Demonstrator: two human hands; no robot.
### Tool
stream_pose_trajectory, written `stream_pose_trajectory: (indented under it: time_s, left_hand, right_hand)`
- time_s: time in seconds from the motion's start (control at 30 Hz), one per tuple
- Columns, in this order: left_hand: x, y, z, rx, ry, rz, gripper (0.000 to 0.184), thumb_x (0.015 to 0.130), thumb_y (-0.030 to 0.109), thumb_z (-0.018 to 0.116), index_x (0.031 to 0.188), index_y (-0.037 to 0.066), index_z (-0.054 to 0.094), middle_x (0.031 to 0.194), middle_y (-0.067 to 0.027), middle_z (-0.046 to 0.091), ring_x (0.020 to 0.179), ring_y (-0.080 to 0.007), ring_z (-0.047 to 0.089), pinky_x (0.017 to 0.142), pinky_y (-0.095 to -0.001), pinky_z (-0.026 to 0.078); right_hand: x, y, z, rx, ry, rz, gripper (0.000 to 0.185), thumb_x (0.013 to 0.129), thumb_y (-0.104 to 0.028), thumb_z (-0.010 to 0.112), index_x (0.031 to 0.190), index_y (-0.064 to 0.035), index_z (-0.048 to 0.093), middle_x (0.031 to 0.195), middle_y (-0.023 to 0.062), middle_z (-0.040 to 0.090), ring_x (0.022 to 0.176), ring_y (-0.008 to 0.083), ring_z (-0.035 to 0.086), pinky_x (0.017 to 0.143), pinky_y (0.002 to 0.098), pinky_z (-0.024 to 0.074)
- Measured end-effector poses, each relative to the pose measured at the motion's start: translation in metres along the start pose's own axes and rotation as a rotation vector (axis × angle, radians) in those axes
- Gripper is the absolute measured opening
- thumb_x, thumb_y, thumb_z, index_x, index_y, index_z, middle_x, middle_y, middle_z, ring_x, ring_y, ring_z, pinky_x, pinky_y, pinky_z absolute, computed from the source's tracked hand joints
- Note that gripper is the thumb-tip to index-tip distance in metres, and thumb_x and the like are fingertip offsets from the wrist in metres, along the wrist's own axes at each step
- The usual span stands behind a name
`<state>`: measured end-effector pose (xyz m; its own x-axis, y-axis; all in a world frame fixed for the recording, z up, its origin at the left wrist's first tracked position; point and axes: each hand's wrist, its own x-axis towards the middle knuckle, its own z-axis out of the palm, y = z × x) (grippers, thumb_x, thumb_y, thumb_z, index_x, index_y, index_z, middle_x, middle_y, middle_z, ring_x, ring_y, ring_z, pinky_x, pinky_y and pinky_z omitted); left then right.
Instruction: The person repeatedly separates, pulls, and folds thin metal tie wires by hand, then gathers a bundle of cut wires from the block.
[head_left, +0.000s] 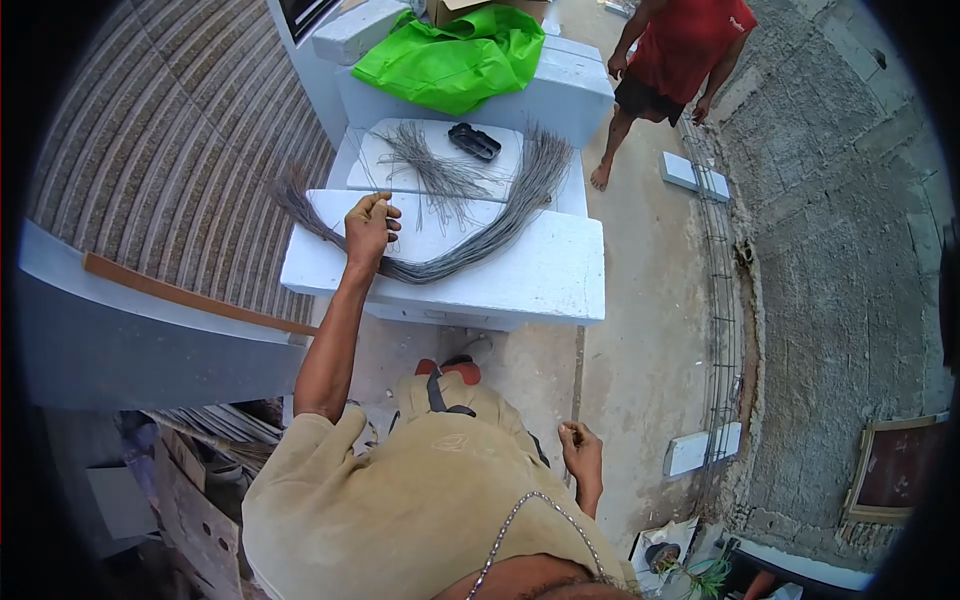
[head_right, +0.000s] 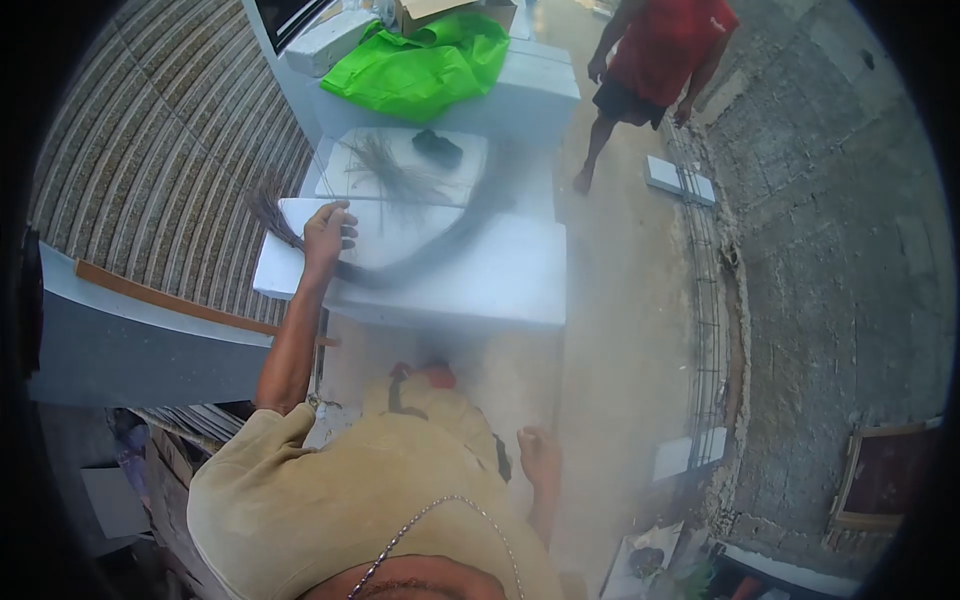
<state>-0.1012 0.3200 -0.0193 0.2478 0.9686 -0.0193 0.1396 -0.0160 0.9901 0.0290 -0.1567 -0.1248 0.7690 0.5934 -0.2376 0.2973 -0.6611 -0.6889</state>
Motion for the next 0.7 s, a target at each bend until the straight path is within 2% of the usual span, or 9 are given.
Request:
stream_pose_trajectory:
  time_s: [0.03, 0.2, 0.27, 0.37, 0.4, 0.5, 0.53, 0.63, 0.7]
  left_hand:
    - [0.01, 0.002, 0.004, -0.114, 0.033, -0.099, 0.025, 0.095, 0.014, 0.045, 0.112, -0.001, 0.056, 0.078, -0.0057, 0.062, 0.059, -0.01, 0.056, 0.049, -0.0238, 0.047]
    - [0.061, -0.019, 0.031, -0.488, 0.305, -0.384, 0.022, 0.093, 0.013, 0.045, 0.106, -0.001, 0.056, 0.085, -0.0095, 0.058, 0.065, -0.0176, 0.055, 0.053, -0.032, 0.051]
    - [0.074, -0.03, 0.045, -0.395, 0.239, -0.47, 0.024, 0.09, 0.014, 0.048, 0.108, 0.001, 0.054, 0.087, -0.0082, 0.053, 0.069, -0.0189, 0.053, 0.059, -0.0373, 0.051]
    - [0.088, -0.044, 0.072, -0.301, 0.177, -0.6, 0.02, 0.087, 0.014, 0.051, 0.104, 0.005, 0.057, 0.082, -0.0084, 0.05, 0.069, -0.0196, 0.05, 0.055, -0.0385, 0.049]
    - [0.088, -0.042, 0.077, -0.285, 0.109, -0.562, 0.014, 0.087, 0.013, 0.052, 0.097, 0.005, 0.056, 0.079, -0.0082, 0.049, 0.068, -0.0186, 0.048, 0.054, -0.0376, 0.048]
    - [0.092, -0.033, 0.094, -0.217, 0.128, -0.531, 0.01, 0.086, 0.012, 0.051, 0.091, 0.004, 0.055, 0.077, -0.0075, 0.049, 0.067, -0.0176, 0.047, 0.054, -0.0378, 0.048]
    - [0.088, -0.022, 0.094, -0.231, 0.122, -0.542, 0.008, 0.085, 0.011, 0.05, 0.088, 0.004, 0.054, 0.079, -0.0068, 0.048, 0.069, -0.0183, 0.049, 0.056, -0.0382, 0.049]
    - [0.091, -0.044, 0.083, -0.41, 0.072, -0.523, 0.011, 0.086, 0.013, 0.052, 0.09, 0.004, 0.055, 0.081, -0.0059, 0.049, 0.076, -0.0203, 0.054, 0.058, -0.0374, 0.051]
    - [0.085, -0.055, 0.062, -0.444, -0.09, -0.442, 0.027, 0.088, 0.017, 0.054, 0.11, 0.002, 0.056, 0.093, -0.0074, 0.054, 0.086, -0.0227, 0.058, 0.063, -0.0358, 0.052]
  right_hand:
    - [0.001, -0.01, 0.001, 0.007, -0.013, -0.017, 0.029, 0.087, -0.027, 0.063, 0.097, -0.0003, 0.065, 0.06, 0.0084, 0.059, 0.054, 0.0121, 0.05, 0.053, 0.0289, 0.0422]
    - [0.002, -0.014, 0.001, -0.009, -0.025, 0.061, 0.029, 0.086, -0.027, 0.063, 0.098, -0.0012, 0.066, 0.065, 0.0111, 0.063, 0.057, 0.0147, 0.056, 0.056, 0.03, 0.0453]
    - [0.003, -0.017, -0.007, -0.003, -0.013, 0.14, 0.029, 0.086, -0.028, 0.063, 0.099, -0.0014, 0.066, 0.066, 0.012, 0.063, 0.058, 0.0163, 0.057, 0.058, 0.0308, 0.0463]
    - [0.004, -0.022, -0.017, -0.046, 0.02, 0.155, 0.031, 0.086, -0.029, 0.063, 0.099, -0.002, 0.066, 0.067, 0.0137, 0.064, 0.058, 0.02, 0.059, 0.059, 0.032, 0.047]
    - [0.004, -0.023, -0.017, -0.056, 0.054, 0.132, 0.032, 0.085, -0.031, 0.063, 0.099, -0.0024, 0.066, 0.068, 0.0147, 0.064, 0.059, 0.0228, 0.06, 0.06, 0.0335, 0.0475]
    - [0.006, -0.028, -0.022, -0.035, 0.081, 0.149, 0.032, 0.085, -0.03, 0.063, 0.1, -0.0024, 0.066, 0.07, 0.0151, 0.065, 0.061, 0.0231, 0.061, 0.061, 0.0337, 0.0481]
    - [0.006, -0.03, -0.022, -0.041, 0.076, 0.154, 0.032, 0.085, -0.03, 0.063, 0.1, -0.0028, 0.066, 0.071, 0.0152, 0.065, 0.062, 0.0232, 0.062, 0.062, 0.0337, 0.0482]
    - [0.01, -0.031, -0.019, -0.062, 0.063, 0.147, 0.032, 0.085, -0.031, 0.063, 0.101, -0.004, 0.066, 0.073, 0.0154, 0.065, 0.065, 0.0233, 0.063, 0.063, 0.0337, 0.0483]
    - [0.01, -0.026, -0.009, -0.072, 0.046, 0.125, 0.032, 0.085, -0.031, 0.063, 0.102, -0.005, 0.066, 0.073, 0.0153, 0.066, 0.065, 0.0232, 0.063, 0.063, 0.0337, 0.0481]
